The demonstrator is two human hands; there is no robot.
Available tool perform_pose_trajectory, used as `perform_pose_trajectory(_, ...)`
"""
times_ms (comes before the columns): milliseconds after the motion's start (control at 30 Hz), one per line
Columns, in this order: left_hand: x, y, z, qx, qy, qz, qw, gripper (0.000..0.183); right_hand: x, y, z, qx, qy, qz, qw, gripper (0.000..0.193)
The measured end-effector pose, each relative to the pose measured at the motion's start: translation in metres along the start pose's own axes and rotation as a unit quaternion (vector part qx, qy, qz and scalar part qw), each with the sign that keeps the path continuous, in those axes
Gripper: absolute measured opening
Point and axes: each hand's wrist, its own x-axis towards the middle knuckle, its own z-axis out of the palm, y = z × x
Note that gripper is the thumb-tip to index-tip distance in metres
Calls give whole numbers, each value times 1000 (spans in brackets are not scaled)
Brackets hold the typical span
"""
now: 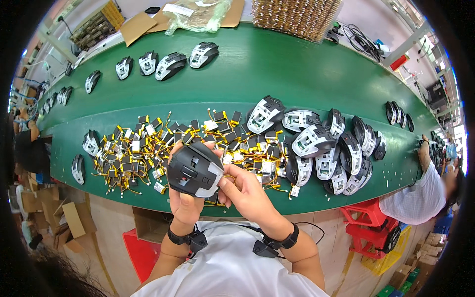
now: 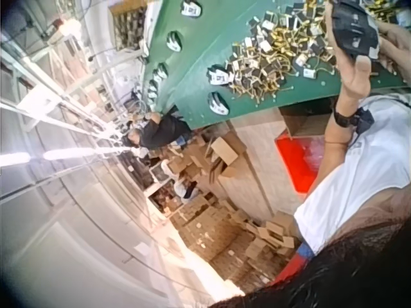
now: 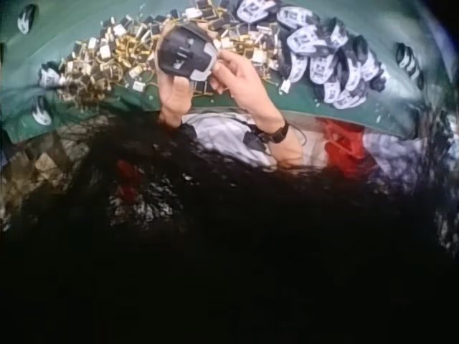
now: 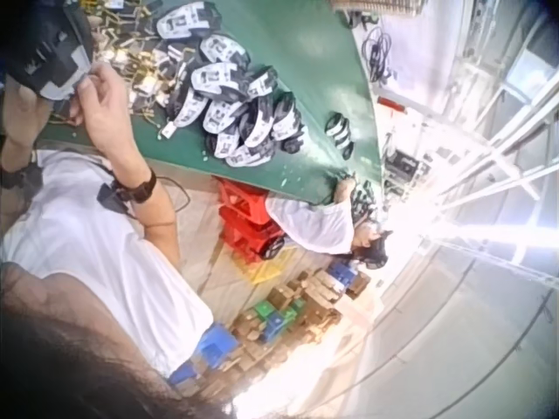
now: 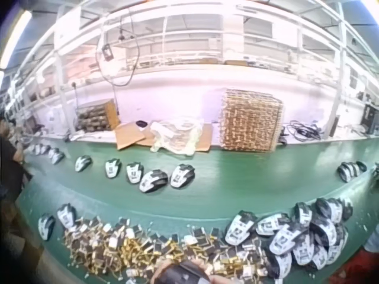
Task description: The person assembles computer mice by inserting small batteries into the internal compartments of the mouse shells. They pick up a mouse, insert a battery, and place the completed unit on the table, repeating this process for multiple units.
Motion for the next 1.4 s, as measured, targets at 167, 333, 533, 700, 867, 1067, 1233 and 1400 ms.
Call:
perform_pose_trajectory(167,11,0,-7,-112,30,-40,993,95,-7,-8,-1,17,45,-36,998,26)
perform_pose_trajectory(333,16,-6,-10,-148,50,-48,986,81,-10,-1,-16,-2,87,-261,961,33)
perform_pose_trajectory(533,15,-11,-2,-186,40,-85,978,78,2,-15,-5,59,-28,-268,961,30)
perform_pose_trajectory(700,16,-9,-4,-201,40,-99,974,79,-4,-12,-2,170,-62,-225,957,26)
perform_pose_trajectory(867,16,-8,-3,-202,56,-101,973,79,-14,-5,-3,30,57,-163,985,21)
perform_pose_trajectory(1067,17,-8,-2,-227,74,-97,966,72,-4,-3,10,-286,219,-382,851,19)
perform_pose_trajectory(1233,20,-2,-7,-268,122,-175,939,69,3,-11,-11,-504,91,-517,686,35)
perform_pose_trajectory(1400,18,1,-6,-261,120,-202,936,70,3,-31,-17,-603,0,-551,577,41)
